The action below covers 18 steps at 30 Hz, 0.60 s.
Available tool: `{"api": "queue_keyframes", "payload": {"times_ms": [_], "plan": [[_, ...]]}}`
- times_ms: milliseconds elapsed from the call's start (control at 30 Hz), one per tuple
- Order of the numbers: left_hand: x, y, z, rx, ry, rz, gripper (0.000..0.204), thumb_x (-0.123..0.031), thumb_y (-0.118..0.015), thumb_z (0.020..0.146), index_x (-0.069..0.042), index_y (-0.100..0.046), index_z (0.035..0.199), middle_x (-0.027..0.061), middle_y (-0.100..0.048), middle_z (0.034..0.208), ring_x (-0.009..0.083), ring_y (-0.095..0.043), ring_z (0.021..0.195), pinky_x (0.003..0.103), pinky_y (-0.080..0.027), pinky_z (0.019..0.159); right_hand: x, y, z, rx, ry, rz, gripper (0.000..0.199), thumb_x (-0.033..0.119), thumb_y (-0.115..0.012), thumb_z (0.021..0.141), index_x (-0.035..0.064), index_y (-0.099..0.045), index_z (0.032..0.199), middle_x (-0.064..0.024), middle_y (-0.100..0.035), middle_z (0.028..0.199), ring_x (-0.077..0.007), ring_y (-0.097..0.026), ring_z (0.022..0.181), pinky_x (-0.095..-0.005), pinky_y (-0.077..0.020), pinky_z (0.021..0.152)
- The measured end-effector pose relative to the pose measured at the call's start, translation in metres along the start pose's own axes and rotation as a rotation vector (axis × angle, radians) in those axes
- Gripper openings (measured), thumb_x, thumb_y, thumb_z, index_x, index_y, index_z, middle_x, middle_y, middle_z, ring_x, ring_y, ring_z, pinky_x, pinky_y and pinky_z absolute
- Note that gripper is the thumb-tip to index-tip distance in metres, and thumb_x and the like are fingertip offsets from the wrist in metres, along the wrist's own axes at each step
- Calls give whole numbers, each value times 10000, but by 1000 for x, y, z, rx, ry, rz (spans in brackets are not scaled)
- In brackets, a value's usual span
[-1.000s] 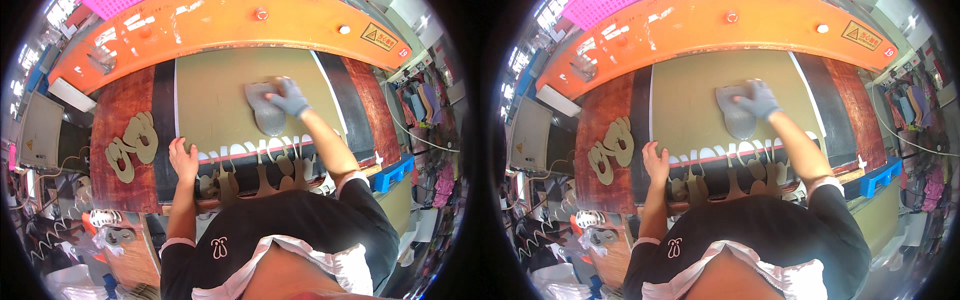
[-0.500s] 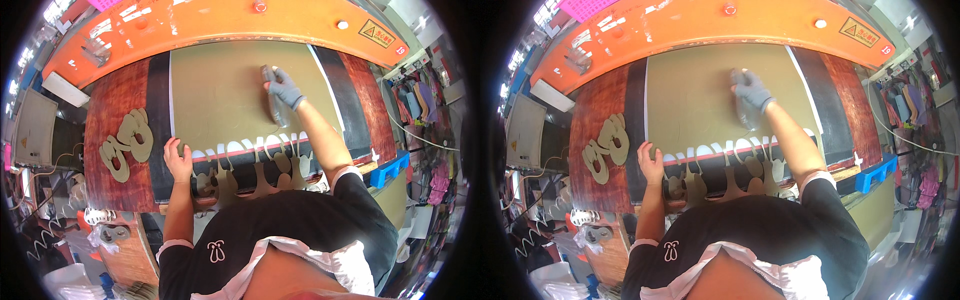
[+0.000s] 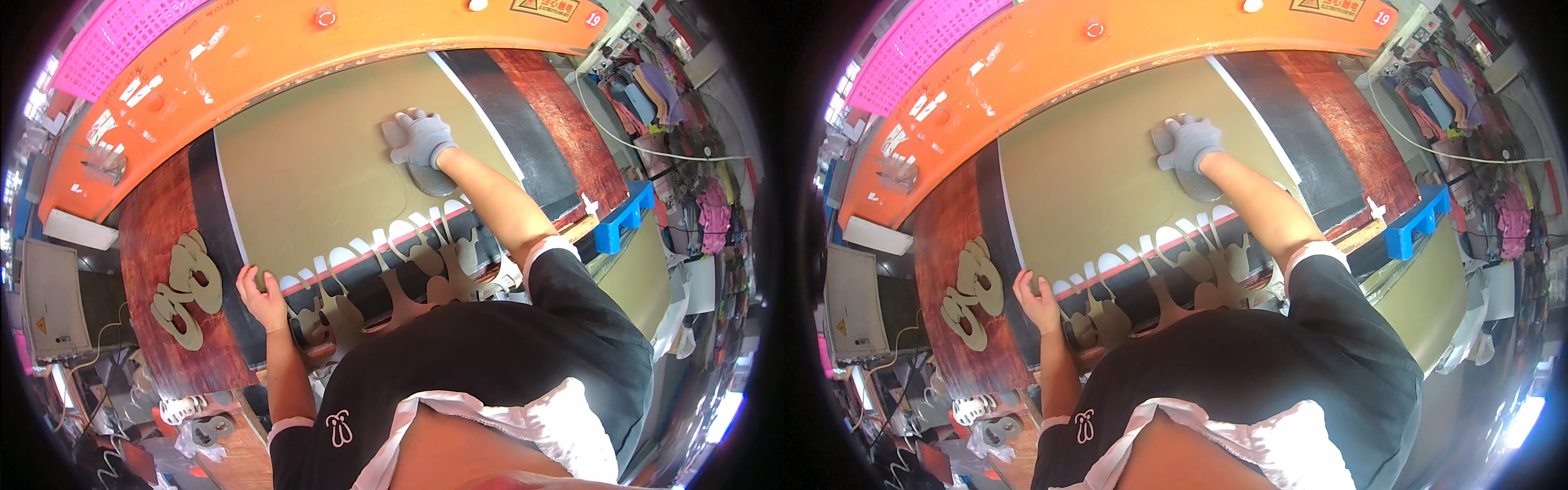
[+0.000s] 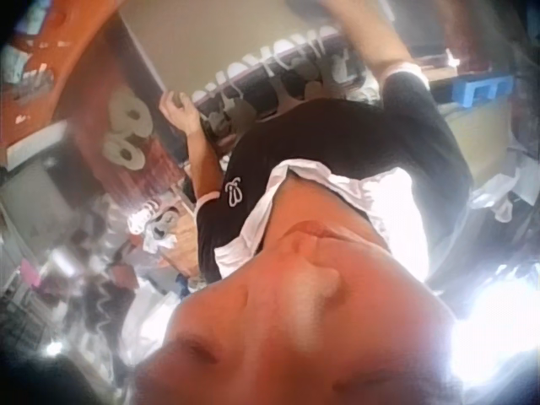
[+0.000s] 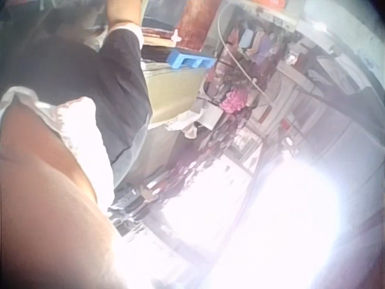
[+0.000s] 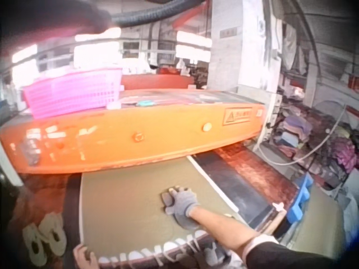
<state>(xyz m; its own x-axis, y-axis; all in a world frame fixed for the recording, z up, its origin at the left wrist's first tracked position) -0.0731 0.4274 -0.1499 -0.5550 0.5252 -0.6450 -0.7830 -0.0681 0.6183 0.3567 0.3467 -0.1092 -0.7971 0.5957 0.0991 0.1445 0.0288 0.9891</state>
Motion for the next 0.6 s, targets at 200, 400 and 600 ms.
{"api": "queue_keyframes", "payload": {"times_ms": [200,400,600], "plan": [[1,3,-2,5,23,-1,261,-89,-598,787,-6,-551,1030,167,-536,1146,335,-516,1043,401,-404,902,4,9,-3,12,8,26,822,515,-699,583,191,-468,1302,-89,-435,1350,-368,-485,1136,-441,-438,930],[3,2,1,1,5,-22,258,-90,-602,785,-10,-554,1025,167,-539,1144,337,-517,1041,403,-407,898,4,8,-6,24,-23,19,805,504,-695,591,193,-471,1299,-89,-465,1311,-370,-487,1131,-449,-443,918],[4,2,5,3,8,-37,255,-83,-602,783,-12,-556,1024,167,-541,1140,335,-520,1038,399,-412,895,-7,-5,-2,-137,33,72,805,555,-657,660,124,-456,1310,-145,-424,1358,-380,-476,1144,-428,-397,973]]}}
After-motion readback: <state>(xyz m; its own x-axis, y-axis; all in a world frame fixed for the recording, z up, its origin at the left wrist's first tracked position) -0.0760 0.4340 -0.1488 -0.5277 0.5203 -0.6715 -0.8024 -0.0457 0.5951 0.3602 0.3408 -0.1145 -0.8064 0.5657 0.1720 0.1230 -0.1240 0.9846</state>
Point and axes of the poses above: each hand's wrist, its own z-axis towards the middle knuckle, its own y-axis out of the back of the hand, x = y × z, the point moved 7 cm from there along z, towards the middle knuckle
